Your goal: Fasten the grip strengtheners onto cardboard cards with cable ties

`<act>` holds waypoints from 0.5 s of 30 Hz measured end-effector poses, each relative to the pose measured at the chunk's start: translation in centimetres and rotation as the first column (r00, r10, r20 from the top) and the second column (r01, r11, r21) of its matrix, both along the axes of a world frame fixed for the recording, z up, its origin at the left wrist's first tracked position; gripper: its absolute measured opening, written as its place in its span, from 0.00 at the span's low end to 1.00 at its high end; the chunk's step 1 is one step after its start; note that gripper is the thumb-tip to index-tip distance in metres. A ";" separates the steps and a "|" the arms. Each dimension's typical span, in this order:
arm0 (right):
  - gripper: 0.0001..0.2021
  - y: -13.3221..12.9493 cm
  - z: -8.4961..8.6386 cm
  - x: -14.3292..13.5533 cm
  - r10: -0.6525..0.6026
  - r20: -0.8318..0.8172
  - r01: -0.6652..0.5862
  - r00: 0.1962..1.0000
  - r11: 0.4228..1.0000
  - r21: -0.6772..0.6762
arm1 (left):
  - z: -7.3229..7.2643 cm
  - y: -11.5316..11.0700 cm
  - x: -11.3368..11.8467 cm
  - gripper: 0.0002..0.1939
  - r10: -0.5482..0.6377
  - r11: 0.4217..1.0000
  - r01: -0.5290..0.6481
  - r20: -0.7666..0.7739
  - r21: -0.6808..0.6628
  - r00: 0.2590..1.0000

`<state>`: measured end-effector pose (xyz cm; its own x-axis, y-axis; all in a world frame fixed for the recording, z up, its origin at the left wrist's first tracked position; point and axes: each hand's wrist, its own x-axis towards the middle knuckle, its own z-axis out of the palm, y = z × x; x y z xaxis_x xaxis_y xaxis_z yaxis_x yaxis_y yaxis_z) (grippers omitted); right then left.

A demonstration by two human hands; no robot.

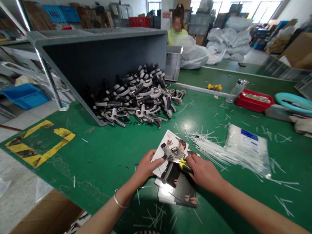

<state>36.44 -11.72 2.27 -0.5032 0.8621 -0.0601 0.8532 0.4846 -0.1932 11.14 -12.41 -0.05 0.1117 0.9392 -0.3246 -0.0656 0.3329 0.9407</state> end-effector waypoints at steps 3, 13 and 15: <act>0.13 -0.7 0.2 -0.2 0.077 -0.103 -0.094 0.992 0.982 -0.163 | -0.1 -0.1 0.3 0.24 -0.008 0.997 0.013 0.076 -0.073 0.997; 0.31 -5.3 -0.9 -2.7 -0.107 -0.229 0.124 0.968 0.991 0.059 | 0.4 -1.8 2.7 0.27 0.298 0.952 -0.302 0.080 0.041 0.951; 0.31 -5.3 -1.0 -2.9 -0.127 -0.204 0.140 0.971 0.989 0.052 | 0.7 -1.9 3.1 0.27 0.301 0.951 -0.304 0.047 0.050 0.952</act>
<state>33.54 -17.04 1.29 -0.3793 0.9210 0.0888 0.8583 0.3860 -0.3381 14.20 -14.36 0.61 -0.1691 0.9474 -0.2717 -0.1916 0.2388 0.9520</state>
